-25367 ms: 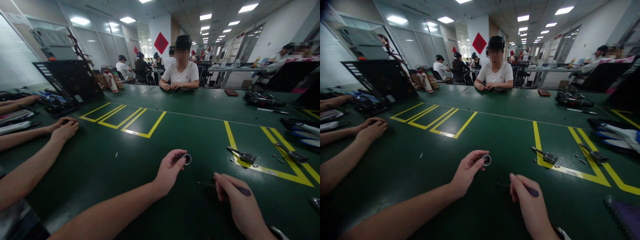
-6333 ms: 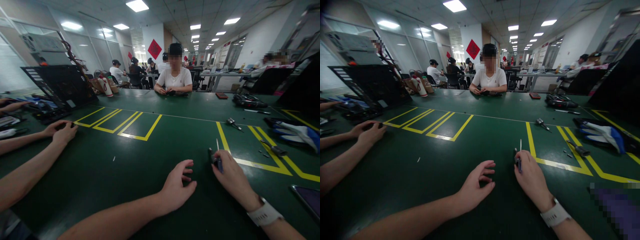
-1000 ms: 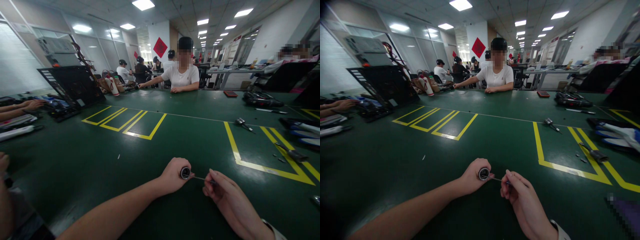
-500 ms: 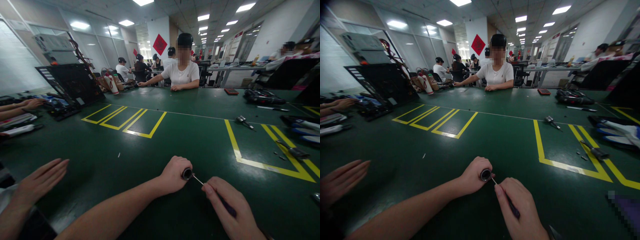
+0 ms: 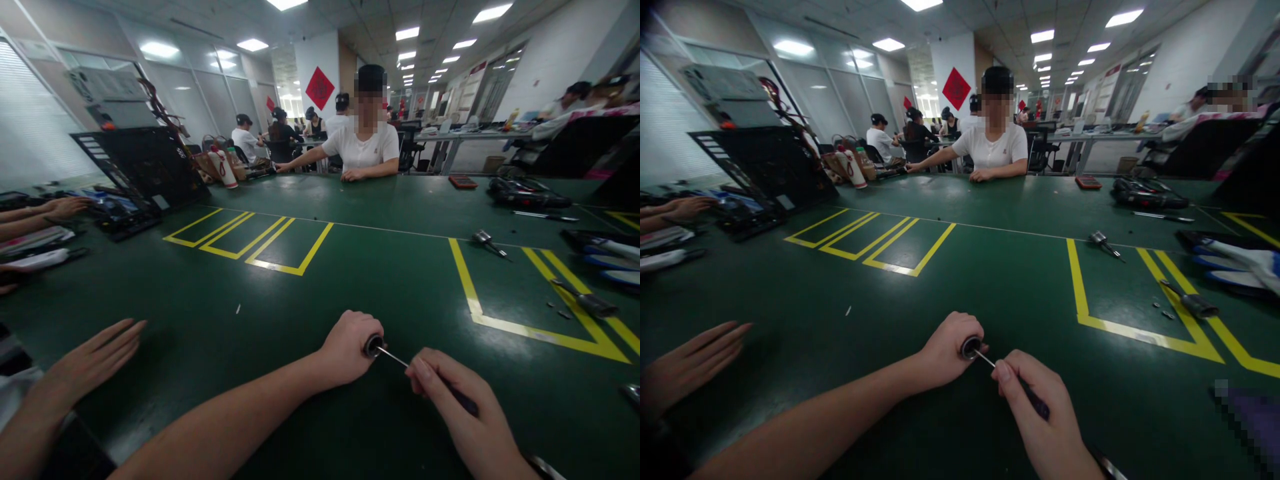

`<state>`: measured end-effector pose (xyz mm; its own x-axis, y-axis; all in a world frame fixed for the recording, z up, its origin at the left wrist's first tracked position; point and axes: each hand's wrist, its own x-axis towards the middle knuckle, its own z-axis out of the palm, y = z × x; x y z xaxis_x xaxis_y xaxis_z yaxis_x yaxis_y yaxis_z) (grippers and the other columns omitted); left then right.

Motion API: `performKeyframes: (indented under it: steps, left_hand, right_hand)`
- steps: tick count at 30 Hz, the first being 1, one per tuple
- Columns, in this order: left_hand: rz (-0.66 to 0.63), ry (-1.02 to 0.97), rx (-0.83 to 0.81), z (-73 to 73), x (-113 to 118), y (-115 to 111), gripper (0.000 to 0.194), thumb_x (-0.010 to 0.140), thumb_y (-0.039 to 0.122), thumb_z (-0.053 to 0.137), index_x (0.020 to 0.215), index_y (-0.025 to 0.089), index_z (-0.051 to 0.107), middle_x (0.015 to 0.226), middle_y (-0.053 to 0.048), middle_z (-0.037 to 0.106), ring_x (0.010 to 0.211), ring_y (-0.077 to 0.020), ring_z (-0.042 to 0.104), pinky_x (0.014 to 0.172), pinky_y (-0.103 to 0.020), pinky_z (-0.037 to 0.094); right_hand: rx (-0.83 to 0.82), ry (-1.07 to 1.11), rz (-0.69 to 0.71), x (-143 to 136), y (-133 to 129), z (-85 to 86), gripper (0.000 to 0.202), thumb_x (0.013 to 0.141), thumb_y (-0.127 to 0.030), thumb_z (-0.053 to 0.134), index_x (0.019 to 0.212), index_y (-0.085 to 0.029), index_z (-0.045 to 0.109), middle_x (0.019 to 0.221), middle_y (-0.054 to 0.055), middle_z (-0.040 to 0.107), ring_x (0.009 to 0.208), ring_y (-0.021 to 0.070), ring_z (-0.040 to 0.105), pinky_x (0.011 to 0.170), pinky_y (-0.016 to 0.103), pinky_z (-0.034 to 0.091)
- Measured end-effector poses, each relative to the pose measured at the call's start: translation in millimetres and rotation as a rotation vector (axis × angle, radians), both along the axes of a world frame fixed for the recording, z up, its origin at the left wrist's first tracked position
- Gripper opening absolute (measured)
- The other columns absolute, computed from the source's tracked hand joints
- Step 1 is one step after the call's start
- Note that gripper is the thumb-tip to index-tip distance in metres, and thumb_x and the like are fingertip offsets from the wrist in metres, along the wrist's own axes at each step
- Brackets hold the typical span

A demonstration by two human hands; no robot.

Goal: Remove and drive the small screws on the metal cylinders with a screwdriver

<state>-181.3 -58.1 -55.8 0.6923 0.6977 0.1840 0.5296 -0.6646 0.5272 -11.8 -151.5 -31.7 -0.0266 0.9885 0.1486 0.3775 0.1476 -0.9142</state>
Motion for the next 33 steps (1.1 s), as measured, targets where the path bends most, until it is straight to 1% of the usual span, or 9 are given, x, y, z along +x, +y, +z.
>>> performKeyframes:
  steps: [5,10,14,20,25,29,33]
  left_hand:
    - [-0.042,0.067,0.037,4.1,0,-1,0.005,0.08,0.018,0.058,0.077,0.017,0.054,0.076,0.0,0.058,0.075,-0.0147,0.053,0.071,-0.028,0.035]
    - [-0.019,0.079,0.034,3.4,-1,-1,0.006,0.081,0.018,0.058,0.078,0.017,0.054,0.078,0.0,0.058,0.077,-0.0149,0.053,0.072,-0.029,0.035]
    - [-0.014,0.085,0.017,4.0,-1,-1,0.005,0.082,0.019,0.058,0.079,0.017,0.054,0.08,0.0,0.058,0.079,-0.0148,0.053,0.073,-0.029,0.036]
    - [-0.035,0.094,0.038,6.7,-1,-3,0.004,0.083,0.018,0.056,0.079,0.017,0.054,0.079,0.0,0.058,0.078,-0.0151,0.052,0.073,-0.029,0.035]
    - [-0.036,0.094,0.05,5.1,-2,-2,0.004,0.082,0.018,0.057,0.08,0.018,0.054,0.08,0.0,0.058,0.079,-0.0152,0.052,0.074,-0.029,0.035]
    - [-0.028,0.093,0.058,3.7,-2,-1,0.005,0.081,0.018,0.057,0.079,0.017,0.054,0.079,0.0,0.058,0.079,-0.0154,0.052,0.072,-0.029,0.035]
    - [-0.014,0.094,0.029,4.0,-2,-1,0.004,0.082,0.018,0.057,0.081,0.018,0.054,0.083,0.0,0.059,0.081,-0.0152,0.053,0.074,-0.029,0.036]
  right_hand:
    - [-0.032,0.008,0.002,2,1,1.4,0.038,0.087,-0.045,0.045,0.061,-0.021,0.059,0.059,0.001,0.056,0.056,0.0161,0.055,0.054,0.027,0.041]
    - [-0.042,0.061,-0.062,6,1,-0.3,0.04,0.086,-0.047,0.047,0.058,-0.02,0.06,0.054,0.0,0.053,0.053,0.0153,0.051,0.051,0.027,0.038]
    - [-0.033,0.112,-0.075,6,0,-4.6,0.038,0.087,-0.046,0.047,0.062,-0.021,0.061,0.058,0.001,0.054,0.055,0.0155,0.051,0.051,0.027,0.039]
    - [-0.079,0.04,-0.003,5,2,-3.2,0.038,0.087,-0.047,0.046,0.063,-0.02,0.062,0.061,0.001,0.057,0.058,0.0165,0.055,0.054,0.028,0.042]
    - [-0.069,0.037,-0.047,6,1,-1.8,0.041,0.087,-0.048,0.045,0.06,-0.02,0.06,0.056,0.0,0.053,0.054,0.0153,0.052,0.052,0.027,0.039]
    - [-0.07,0.051,-0.078,8,0,-5.1,0.041,0.085,-0.048,0.047,0.057,-0.02,0.059,0.053,0.0,0.051,0.052,0.0149,0.049,0.05,0.027,0.037]
    - [-0.081,0.115,-0.089,11,0,-11.8,0.039,0.086,-0.047,0.047,0.059,-0.021,0.059,0.056,0.0,0.051,0.053,0.0145,0.048,0.05,0.027,0.037]
